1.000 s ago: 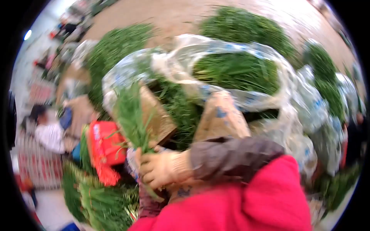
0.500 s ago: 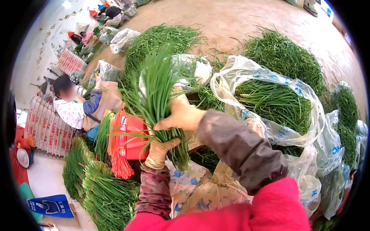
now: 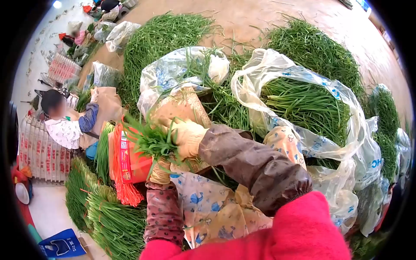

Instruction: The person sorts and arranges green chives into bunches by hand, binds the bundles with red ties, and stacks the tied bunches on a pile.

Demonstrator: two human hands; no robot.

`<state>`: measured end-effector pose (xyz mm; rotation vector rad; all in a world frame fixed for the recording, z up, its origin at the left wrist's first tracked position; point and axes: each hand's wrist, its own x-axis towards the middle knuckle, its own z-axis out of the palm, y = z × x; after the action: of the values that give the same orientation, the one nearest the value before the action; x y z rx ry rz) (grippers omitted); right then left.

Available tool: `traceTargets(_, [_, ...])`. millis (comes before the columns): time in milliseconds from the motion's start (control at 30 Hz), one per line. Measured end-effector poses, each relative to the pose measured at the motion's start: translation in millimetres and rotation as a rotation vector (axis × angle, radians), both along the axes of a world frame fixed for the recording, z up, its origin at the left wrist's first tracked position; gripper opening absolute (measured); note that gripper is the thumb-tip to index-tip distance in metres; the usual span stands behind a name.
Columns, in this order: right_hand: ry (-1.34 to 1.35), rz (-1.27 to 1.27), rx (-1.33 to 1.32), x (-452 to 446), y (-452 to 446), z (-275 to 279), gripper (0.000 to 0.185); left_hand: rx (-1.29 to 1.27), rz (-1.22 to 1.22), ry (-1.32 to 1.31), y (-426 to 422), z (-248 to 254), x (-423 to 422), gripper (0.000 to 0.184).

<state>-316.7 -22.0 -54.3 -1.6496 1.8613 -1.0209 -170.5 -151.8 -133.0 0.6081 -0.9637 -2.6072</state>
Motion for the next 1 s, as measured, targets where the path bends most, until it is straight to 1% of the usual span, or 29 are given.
traceTargets(33, [0.080, -0.048, 0.006, 5.6, 7.1, 34.2, 0.064, 0.037, -0.019, -0.004, 2.5, 3.6, -2.7, 0.039])
traceTargets(67, [0.163, -0.098, 0.012, 9.7, 11.1, 50.9, 0.066, 0.081, -0.040, -0.002, 6.5, 8.3, -5.2, 0.040])
traceTargets(100, [0.062, -0.122, -0.240, 13.6, 11.4, 43.8, 0.059, 0.141, -0.064, -0.002, 12.5, 14.4, -9.1, 0.040])
traceTargets(133, [0.057, -0.124, -0.237, 19.2, 11.0, 39.2, 0.059, 0.228, -0.093, -0.003, 18.5, 23.0, -12.4, 0.041])
traceTargets(200, [-0.295, -0.298, -0.230, 30.5, 5.2, 30.7, 0.049, 0.429, -0.143, -0.014, 31.2, 40.0, -17.1, 0.042])
traceTargets(233, [-0.334, -0.475, -0.452, 34.0, -9.3, 27.9, 0.037, 0.496, -0.148, -0.022, 36.8, 47.0, -18.6, 0.043])
traceTargets(267, [-0.492, -0.448, -0.276, 30.8, -14.6, 23.9, 0.035, 0.022, 0.011, -0.046, 43.4, 55.9, -10.6, 0.051])
traceTargets(300, [-0.630, -0.432, -0.089, 26.2, -17.9, 33.1, 0.034, -0.448, 0.202, -0.204, 50.0, 65.0, -2.7, 0.062])
traceTargets(333, [-0.697, -0.370, -0.297, 30.4, -29.2, 16.0, 0.033, -1.387, 0.352, -0.303, 66.2, 78.6, 8.1, 0.070])
traceTargets(367, [-0.758, -0.280, -0.496, 34.8, -40.4, -1.6, 0.033, -1.358, 0.311, -0.330, 71.5, 80.5, 23.7, 0.074])
traceTargets(400, [-0.544, -0.249, -0.600, 37.1, -24.4, 4.7, 0.035, -1.326, 0.271, -0.359, 78.3, 80.2, 42.3, 0.079])
traceTargets(433, [-0.332, -0.238, -0.709, 39.2, -8.0, 12.5, 0.037, -1.254, 0.301, -0.387, 90.7, 70.4, 61.1, 0.070])
traceTargets(467, [-0.269, -0.209, -0.472, 34.0, 18.8, 35.4, 0.039, -1.219, 0.201, -0.381, 103.3, 80.6, 69.8, 0.052])
traceTargets(500, [-0.259, -0.211, -0.477, 30.6, 24.0, 23.3, 0.039, -0.781, -0.008, -0.387, 119.1, 91.9, 81.2, 0.032])
traceTargets(533, [-0.144, -0.211, -0.328, 27.0, 22.8, 0.6, 0.044, -0.548, -0.189, -0.319, 126.9, 94.1, 86.1, 0.030])
traceTargets(567, [-0.034, -0.211, -0.178, 24.7, 22.9, -11.5, 0.049, -0.391, -0.439, -0.265, 128.4, 84.2, 91.6, 0.043])
traceTargets(600, [-0.042, -0.210, -0.180, 29.6, 28.2, -11.8, 0.049, -0.393, -0.439, -0.273, 136.5, 78.9, 93.7, 0.043])
traceTargets(667, [-0.166, -0.201, -0.492, 40.3, 38.1, -7.3, 0.059, -0.190, -0.465, -0.070, 156.5, 67.2, 94.0, 0.065])
traceTargets(700, [-0.141, -0.157, -0.353, 43.8, 43.0, 9.2, 0.062, -0.194, -0.473, -0.076, 159.4, 51.8, 94.0, 0.065])
traceTargets(733, [-0.143, -0.164, -0.357, 48.6, 48.2, 11.9, 0.062, -0.179, -0.462, -0.083, 163.4, 44.1, 91.9, 0.065])
traceTargets(800, [0.105, -0.132, -0.500, 60.5, 61.9, 15.5, 0.063, -0.096, -0.423, -0.092, 166.8, 38.6, 84.9, 0.064])
traceTargets(833, [0.091, -0.109, -0.545, 70.2, 76.1, 24.6, 0.064, -0.036, -0.401, -0.093, 169.1, 41.7, 80.8, 0.064])
traceTargets(867, [0.146, -0.129, -0.629, 79.9, 86.7, 24.9, 0.066, 0.012, -0.379, -0.089, 170.4, 47.3, 78.9, 0.064])
traceTargets(933, [0.228, -0.010, -0.591, 92.3, 113.0, 30.6, 0.066, 0.108, -0.344, -0.077, 169.2, 59.2, 70.9, 0.064])
traceTargets(967, [0.333, 0.029, -0.592, 98.9, 121.6, 25.9, 0.062, 0.148, -0.334, -0.068, 168.0, 65.3, 68.2, 0.064])
traceTargets(1000, [0.382, 0.051, -0.579, 106.7, 129.8, 22.5, 0.060, 0.177, -0.326, -0.062, 166.2, 69.2, 66.0, 0.063])
